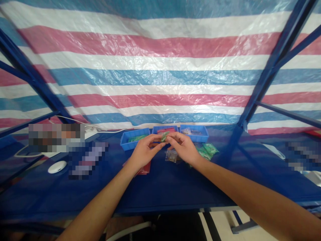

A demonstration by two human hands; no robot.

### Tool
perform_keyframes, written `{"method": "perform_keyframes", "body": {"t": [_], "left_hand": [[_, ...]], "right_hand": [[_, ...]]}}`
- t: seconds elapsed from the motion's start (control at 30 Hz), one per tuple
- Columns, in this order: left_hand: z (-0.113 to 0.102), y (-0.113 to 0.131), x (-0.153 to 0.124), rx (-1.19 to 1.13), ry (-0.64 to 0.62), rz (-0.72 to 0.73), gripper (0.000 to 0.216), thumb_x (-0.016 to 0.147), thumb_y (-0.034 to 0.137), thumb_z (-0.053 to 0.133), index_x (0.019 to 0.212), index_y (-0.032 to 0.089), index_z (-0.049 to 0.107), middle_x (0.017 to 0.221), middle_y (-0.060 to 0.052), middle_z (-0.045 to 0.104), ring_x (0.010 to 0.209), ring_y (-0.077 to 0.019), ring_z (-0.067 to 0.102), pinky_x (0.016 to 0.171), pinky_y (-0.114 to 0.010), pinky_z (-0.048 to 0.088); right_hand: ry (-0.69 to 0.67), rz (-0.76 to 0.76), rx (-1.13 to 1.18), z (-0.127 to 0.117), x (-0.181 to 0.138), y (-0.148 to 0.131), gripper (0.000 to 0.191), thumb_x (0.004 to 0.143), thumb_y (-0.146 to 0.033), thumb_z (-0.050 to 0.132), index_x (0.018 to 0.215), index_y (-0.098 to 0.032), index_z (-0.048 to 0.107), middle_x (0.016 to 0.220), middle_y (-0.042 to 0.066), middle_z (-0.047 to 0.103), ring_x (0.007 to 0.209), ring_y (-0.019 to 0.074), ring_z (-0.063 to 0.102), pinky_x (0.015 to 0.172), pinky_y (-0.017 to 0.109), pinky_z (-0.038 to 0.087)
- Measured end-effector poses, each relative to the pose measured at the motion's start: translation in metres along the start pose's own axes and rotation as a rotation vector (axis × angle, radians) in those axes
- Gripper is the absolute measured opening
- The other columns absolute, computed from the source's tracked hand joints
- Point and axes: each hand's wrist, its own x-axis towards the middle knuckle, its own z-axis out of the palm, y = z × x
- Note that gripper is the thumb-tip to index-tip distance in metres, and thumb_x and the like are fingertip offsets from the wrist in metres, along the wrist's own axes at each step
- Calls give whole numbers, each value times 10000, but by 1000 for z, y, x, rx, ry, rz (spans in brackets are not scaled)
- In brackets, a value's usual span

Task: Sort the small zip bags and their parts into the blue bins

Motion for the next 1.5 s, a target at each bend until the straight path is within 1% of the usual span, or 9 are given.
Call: {"method": "perform_keyframes", "body": {"t": [0.1, 0.27, 0.43, 0.57, 0.73, 0.83, 1.07, 1.33, 1.5], "left_hand": [[-3, -6, 1, 17, 58, -55, 261, 941, 395, 695, 1109, 198, 726, 1099, -96, 769, 989, -243, 752, 893, -382, 626], [-1, -10, 3, -197, 74, -92, 308, 934, 354, 708, 1184, 183, 651, 1063, -88, 759, 922, -200, 748, 862, -345, 627], [2, -8, 2, -260, 25, -106, 381, 934, 335, 710, 1273, 196, 603, 994, -70, 752, 920, -194, 742, 834, -323, 627], [0, -9, 3, -172, 42, -105, 427, 936, 354, 705, 1328, 212, 611, 1142, -98, 752, 1006, -208, 738, 844, -317, 618], [-3, -9, 4, -28, 102, -73, 406, 948, 367, 680, 1327, 229, 636, 1161, -93, 751, 954, -198, 732, 788, -302, 603], [-4, -5, 4, 85, 94, -41, 383, 955, 360, 668, 1318, 239, 654, 1124, -82, 757, 931, -200, 728, 768, -300, 589], [-7, 0, 4, 243, 70, -8, 264, 970, 360, 638, 1187, 232, 716, 1072, -72, 769, 931, -224, 733, 732, -307, 577], [-8, -4, 2, 421, 18, 98, 186, 974, 291, 605, 1107, 236, 722, 1054, -74, 746, 957, -243, 718, 865, -375, 592], [-8, -2, 0, 430, 37, 118, 207, 960, 276, 634, 1148, 236, 710, 1312, -102, 683, 1201, -280, 660, 1085, -465, 515]], "right_hand": [[52, -77, -103, -2, 1, 2, 296, 917, -537, 702, 1022, -264, 744, 1044, 50, 711, 832, 209, 685, 726, 370, 620], [97, -246, -267, -5, 3, 0, 245, 949, -489, 682, 980, -265, 777, 1247, 75, 655, 1180, 261, 621, 960, 395, 554], [35, -183, -211, -3, 1, 1, 254, 952, -500, 673, 1006, -266, 758, 1016, 47, 714, 957, 231, 664, 891, 380, 553], [96, -194, -246, -11, 8, 2, 247, 946, -476, 681, 1060, -268, 750, 1058, 58, 701, 923, 232, 665, 820, 370, 562], [315, -374, -561, -54, 26, -12, 271, 968, -428, 637, 1167, -258, 709, 1203, 93, 635, 882, 224, 648, 782, 378, 575], [358, -431, -773, -90, 39, -12, 298, 987, -364, 582, 1243, -235, 666, 1221, 115, 616, 870, 225, 642, 787, 385, 568], [259, -316, -1012, -135, 55, 16, 261, 927, -262, 589, 1146, -191, 712, 1038, 102, 676, 780, 227, 630, 781, 407, 553], [177, -407, -981, -111, 45, 5, 269, 975, -277, 546, 1187, -221, 702, 1093, 114, 689, 947, 278, 663, 904, 455, 556], [75, -499, -861, -69, 26, 0, 404, 993, -315, 564, 1388, -278, 636, 1343, 120, 642, 1278, 318, 599, 1113, 514, 488]]}}
